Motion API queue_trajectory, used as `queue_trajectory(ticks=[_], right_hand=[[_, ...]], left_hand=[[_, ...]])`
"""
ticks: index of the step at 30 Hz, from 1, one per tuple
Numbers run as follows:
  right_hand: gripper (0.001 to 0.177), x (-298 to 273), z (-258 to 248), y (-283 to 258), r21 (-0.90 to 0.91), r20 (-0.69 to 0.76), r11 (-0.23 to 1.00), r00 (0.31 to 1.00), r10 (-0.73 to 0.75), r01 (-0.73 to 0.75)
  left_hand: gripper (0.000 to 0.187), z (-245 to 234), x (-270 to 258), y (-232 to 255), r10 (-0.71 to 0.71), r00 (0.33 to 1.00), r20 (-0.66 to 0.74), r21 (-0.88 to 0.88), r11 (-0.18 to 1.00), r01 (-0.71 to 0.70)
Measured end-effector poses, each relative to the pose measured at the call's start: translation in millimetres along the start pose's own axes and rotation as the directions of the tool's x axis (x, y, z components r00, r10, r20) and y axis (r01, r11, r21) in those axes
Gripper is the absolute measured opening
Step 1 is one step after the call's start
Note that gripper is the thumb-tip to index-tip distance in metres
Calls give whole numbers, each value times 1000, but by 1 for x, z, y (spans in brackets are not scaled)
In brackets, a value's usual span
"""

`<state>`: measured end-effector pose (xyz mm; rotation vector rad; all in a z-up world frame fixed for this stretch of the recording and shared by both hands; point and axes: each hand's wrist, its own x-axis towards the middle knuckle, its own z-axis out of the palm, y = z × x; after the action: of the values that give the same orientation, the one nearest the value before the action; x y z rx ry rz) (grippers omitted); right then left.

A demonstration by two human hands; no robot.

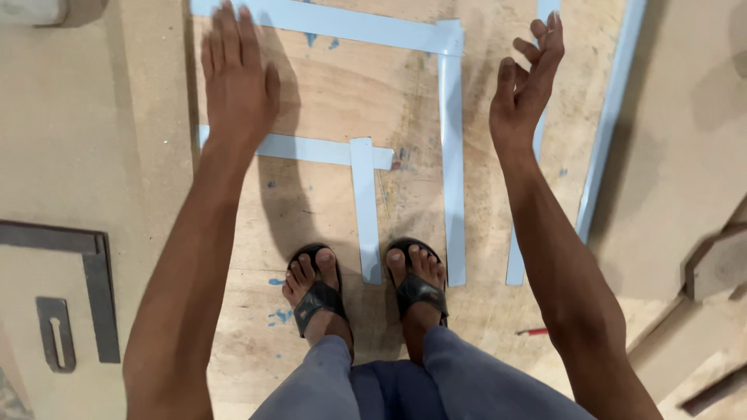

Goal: The person applies glue to thin wood strips and presses them onto a large wooden board to create a pattern, using their hands to align and secure each strip.

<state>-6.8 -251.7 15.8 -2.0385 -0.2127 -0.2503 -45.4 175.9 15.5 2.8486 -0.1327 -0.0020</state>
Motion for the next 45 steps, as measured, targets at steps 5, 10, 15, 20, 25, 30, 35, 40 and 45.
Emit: queue_trajectory(ticks=[5, 10, 15, 20, 25, 30, 35, 40, 45], right_hand=[[53, -33, -31, -28, 5, -60, 998, 997, 56, -56], [49, -55, -77, -53, -11, -171, 996, 981, 87, -90], [47, -89, -139, -76, -37, -326, 992, 940, 100, -118], [49, -152, -201, -111, -97, -500, 935, 829, 251, -341], [43, -211, -280, -123, -53, -567, 944, 788, 239, -324], [35, -232, -286, -98, -44, -496, 940, 824, 273, -338], [39, -225, -244, -47, -22, -387, 925, 856, 342, -379], [42, -191, -196, -25, -77, -259, 962, 937, 235, -262], [38, -150, -163, -8, -194, -163, 962, 973, 164, -195]], left_hand=[[52, -17, -49, 54, 193, 981, -16, -309, 932, -189], [20, -26, -56, 95, 248, 969, -22, -520, 825, -223], [13, -38, -14, 170, 407, 909, -92, -621, 690, -372], [42, -55, 6, 225, 429, 901, 61, -587, 745, -316], [47, -42, 19, 225, 370, 928, 41, -564, 776, -284], [15, -33, 4, 193, 399, 904, -151, -558, 720, -411], [43, 3, -10, 175, 391, 920, -11, -379, 850, -366], [60, 38, 17, 182, 402, 915, 29, -175, 903, -392], [62, 60, 48, 190, 359, 933, 31, -64, 932, -357]])
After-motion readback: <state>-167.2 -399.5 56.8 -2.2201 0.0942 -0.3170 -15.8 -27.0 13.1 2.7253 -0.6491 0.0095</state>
